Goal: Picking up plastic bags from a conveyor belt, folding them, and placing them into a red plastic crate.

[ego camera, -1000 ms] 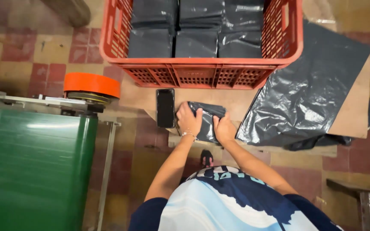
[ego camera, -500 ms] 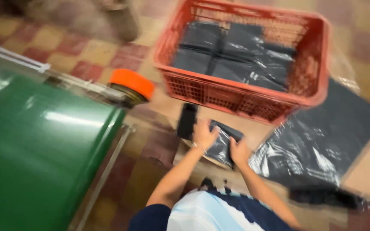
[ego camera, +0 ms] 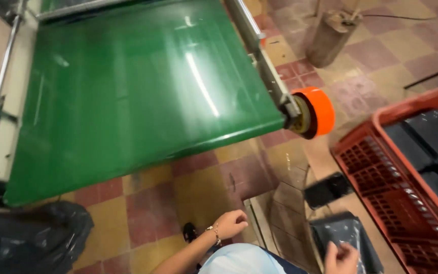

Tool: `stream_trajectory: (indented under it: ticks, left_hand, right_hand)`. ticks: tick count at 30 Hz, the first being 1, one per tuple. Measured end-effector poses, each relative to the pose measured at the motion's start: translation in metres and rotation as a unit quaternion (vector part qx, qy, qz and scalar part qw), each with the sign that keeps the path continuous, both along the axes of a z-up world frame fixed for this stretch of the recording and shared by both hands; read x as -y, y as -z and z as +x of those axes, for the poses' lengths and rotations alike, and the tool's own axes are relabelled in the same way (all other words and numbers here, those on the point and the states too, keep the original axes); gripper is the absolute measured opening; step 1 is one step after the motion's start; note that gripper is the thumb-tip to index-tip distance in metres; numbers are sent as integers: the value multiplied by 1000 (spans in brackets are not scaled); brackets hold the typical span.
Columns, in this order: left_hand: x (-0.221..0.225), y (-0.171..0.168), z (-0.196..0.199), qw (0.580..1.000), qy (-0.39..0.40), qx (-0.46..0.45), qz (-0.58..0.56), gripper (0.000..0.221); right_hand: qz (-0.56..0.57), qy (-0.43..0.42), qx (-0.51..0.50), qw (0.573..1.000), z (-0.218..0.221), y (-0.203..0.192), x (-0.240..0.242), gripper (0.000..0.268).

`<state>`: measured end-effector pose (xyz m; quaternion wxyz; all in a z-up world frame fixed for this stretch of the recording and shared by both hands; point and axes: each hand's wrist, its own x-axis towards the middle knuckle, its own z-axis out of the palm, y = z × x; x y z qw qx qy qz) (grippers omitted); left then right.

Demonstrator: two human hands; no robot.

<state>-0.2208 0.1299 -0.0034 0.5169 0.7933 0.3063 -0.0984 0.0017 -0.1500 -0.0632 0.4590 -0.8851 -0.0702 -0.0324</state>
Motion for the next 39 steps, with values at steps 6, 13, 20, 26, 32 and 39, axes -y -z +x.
stream_trajectory:
  ticks: [6,13,20,26,32,39]
  left_hand:
    - [-52,-63,-47,989,34,97,109,23]
    - [-133,-98,-159,958,10,108,265,24]
    - [-185,-64,-263,956,-48,109,270,25]
    - [-212,-64,-292,935,-16,205,288,21]
    - [-226,-55,-276,928,-26,233,289,23]
    - [-233,-52,-202,805,19,162,570,76]
  right_hand:
    - [84,-293,-34,952,-67,-85,-182,27]
    - [95,-551,-50,828,-201,-98,-331,13]
    - [23,-526,-61,848,-226,-68,-381,19]
    - [10,-414,-27,910,-191,-83,-416,22]
    - [-65,-326,28,943,-126,-105,-448,37]
    - [-144,-107,61,982,-59,-97,-469,69]
